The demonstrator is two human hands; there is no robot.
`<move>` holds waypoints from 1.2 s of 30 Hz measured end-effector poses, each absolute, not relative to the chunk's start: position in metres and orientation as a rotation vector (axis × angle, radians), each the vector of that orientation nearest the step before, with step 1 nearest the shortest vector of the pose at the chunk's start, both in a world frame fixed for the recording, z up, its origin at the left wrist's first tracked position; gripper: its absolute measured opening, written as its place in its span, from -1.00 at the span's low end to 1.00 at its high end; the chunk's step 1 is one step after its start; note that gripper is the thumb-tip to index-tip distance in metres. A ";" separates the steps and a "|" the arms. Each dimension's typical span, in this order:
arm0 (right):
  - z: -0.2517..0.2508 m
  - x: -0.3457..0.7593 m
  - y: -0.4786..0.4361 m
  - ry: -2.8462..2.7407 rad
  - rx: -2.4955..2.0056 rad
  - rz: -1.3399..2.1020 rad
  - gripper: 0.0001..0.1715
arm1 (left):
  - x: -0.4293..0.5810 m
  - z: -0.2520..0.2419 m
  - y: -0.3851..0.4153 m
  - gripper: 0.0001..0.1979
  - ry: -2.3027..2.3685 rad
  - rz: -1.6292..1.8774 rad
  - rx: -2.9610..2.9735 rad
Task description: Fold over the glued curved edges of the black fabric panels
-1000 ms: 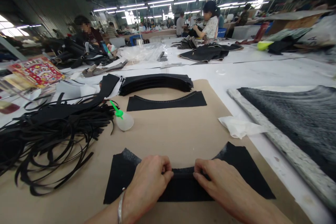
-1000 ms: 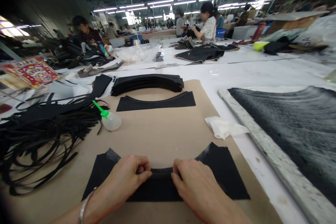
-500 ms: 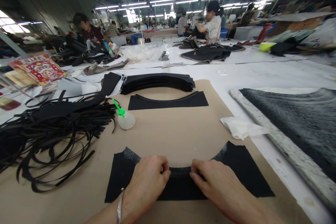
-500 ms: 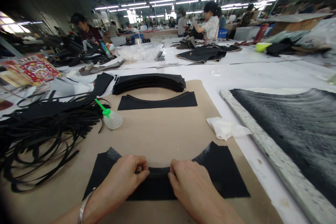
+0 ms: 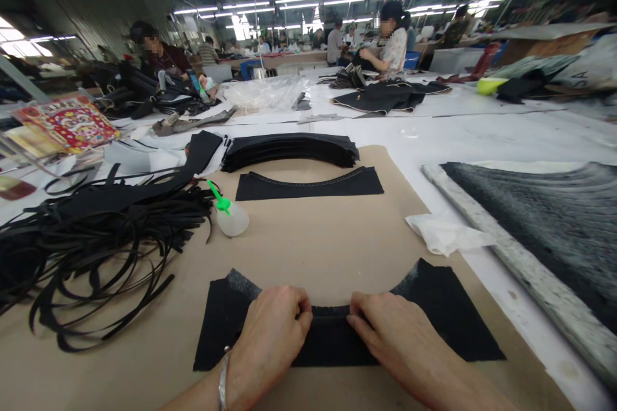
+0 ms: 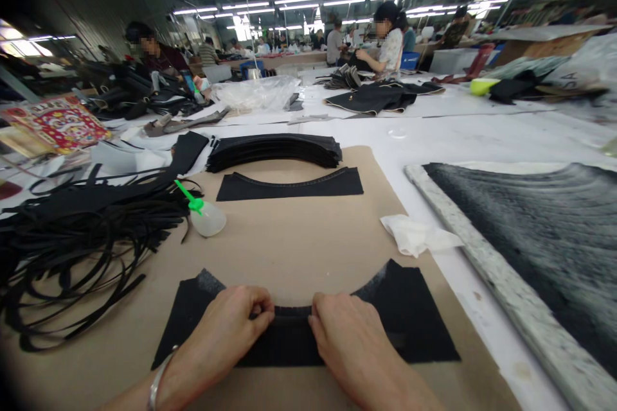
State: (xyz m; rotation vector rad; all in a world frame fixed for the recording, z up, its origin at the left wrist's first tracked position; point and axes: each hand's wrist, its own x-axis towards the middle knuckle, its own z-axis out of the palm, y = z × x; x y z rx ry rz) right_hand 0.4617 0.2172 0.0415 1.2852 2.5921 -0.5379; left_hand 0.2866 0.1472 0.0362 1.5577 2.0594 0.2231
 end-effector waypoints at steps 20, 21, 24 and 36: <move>0.041 0.458 0.217 2.585 1.255 -0.479 -0.72 | 0.289 0.037 0.147 -0.82 2.091 0.180 1.551; 0.041 0.458 0.217 2.577 1.256 -0.465 -0.71 | 0.289 0.035 0.146 -0.83 2.099 0.179 1.554; 0.042 0.457 0.215 2.553 1.263 -0.439 -0.70 | 0.291 0.031 0.145 -0.83 2.133 0.172 1.564; 0.044 0.457 0.217 2.568 1.327 -0.412 -0.83 | 0.294 0.023 0.137 -0.91 2.151 0.165 1.593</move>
